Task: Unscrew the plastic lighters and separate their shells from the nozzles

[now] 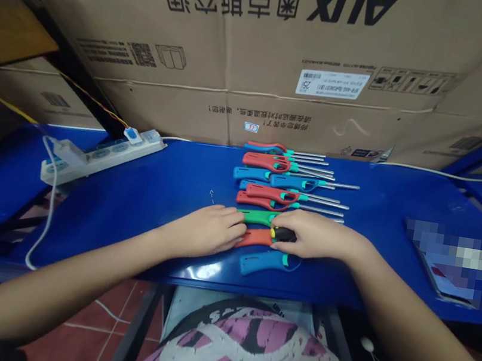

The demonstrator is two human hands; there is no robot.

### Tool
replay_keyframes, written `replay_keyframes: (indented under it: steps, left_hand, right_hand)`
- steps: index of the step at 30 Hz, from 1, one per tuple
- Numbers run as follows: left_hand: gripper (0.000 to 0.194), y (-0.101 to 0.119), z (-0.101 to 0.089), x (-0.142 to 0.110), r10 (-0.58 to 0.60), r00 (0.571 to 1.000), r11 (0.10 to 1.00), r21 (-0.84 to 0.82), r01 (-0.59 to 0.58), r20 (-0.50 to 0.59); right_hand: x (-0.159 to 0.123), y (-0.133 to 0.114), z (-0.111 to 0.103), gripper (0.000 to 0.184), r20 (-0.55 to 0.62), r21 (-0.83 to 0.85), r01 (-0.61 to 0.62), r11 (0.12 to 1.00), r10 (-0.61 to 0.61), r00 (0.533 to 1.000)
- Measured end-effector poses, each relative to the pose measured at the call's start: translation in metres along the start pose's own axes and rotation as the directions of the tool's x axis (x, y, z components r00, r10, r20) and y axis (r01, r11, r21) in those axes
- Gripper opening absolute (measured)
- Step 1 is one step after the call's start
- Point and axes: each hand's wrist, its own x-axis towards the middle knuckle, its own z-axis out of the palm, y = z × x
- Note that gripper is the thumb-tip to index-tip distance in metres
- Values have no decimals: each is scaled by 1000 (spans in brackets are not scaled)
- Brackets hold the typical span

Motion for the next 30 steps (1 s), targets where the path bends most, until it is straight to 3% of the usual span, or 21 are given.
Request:
replay_keyframes:
  steps: [5, 10, 14, 24, 30]
  left_hand:
    - [19, -5, -4, 4, 131, 991, 987, 96, -130, -4]
    - [19, -11, -7, 12, 246, 963, 944, 195, -265, 112]
    - [24, -12, -7, 18, 238, 959, 942, 202, -267, 154]
    - [18, -10, -6, 15, 227, 965, 933, 252, -255, 134]
    - [12, -14, -11, 16, 256, 941, 949, 127, -288, 219]
  right_hand:
    - [0, 3, 4, 17, -15, 6, 29, 1000, -29, 999]
    - [0, 3, 6, 15, -33, -14, 46, 999, -47, 998]
    - [-1, 2, 7, 15, -38, -20, 42, 999, -43, 998]
    - [-1, 3, 8, 13, -37, -10, 43, 999, -43, 998]
    - [1, 8, 11, 17, -49, 5, 58, 998, -58, 997]
